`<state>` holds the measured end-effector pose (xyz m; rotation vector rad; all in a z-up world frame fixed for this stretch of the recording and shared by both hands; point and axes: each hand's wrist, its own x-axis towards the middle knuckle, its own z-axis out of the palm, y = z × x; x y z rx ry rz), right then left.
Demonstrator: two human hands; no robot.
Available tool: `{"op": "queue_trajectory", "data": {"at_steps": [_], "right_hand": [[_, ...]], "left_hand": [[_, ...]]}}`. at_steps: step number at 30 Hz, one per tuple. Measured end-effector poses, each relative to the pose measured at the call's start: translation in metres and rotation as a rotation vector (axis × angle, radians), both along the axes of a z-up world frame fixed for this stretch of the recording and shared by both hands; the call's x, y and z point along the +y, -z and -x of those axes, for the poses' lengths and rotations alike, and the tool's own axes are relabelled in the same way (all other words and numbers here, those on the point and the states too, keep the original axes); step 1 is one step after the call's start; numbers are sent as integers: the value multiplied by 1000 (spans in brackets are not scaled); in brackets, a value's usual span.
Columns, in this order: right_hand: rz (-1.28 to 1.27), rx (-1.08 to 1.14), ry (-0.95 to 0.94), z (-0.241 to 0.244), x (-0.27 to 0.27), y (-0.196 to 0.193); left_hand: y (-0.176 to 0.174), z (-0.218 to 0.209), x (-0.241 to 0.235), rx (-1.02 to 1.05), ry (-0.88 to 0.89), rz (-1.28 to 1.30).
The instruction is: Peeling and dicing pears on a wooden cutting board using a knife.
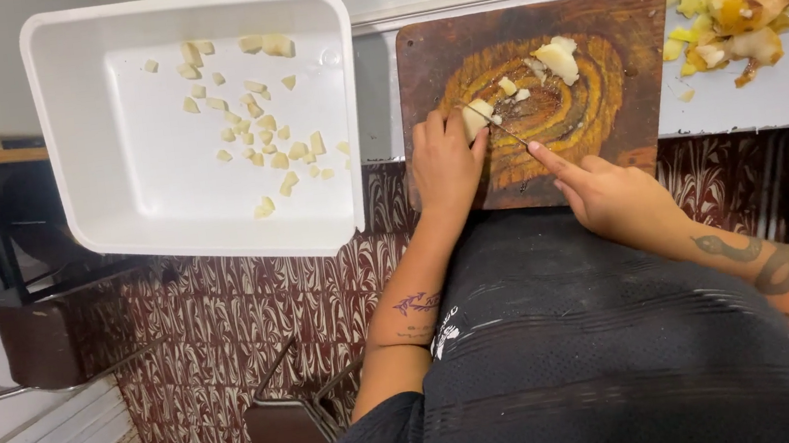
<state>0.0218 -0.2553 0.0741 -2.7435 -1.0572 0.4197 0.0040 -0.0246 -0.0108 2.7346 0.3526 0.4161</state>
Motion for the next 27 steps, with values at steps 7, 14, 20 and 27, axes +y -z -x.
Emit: {"op": "queue_trajectory", "data": {"at_steps": [7,14,20,27], "right_hand": [[-30,-229,-44,9,-3,15],[-52,-323,-82,6,-2,24],[-26,-246,-103,-2,11,24],[34,-175,-82,-4,9,11]], "left_hand": [[4,0,-2,0,0,-11],[-13,-2,-2,-6,29,-17],[-16,-1,-3,-14,52,-35],[-5,1,1,-48,44,-54]]}}
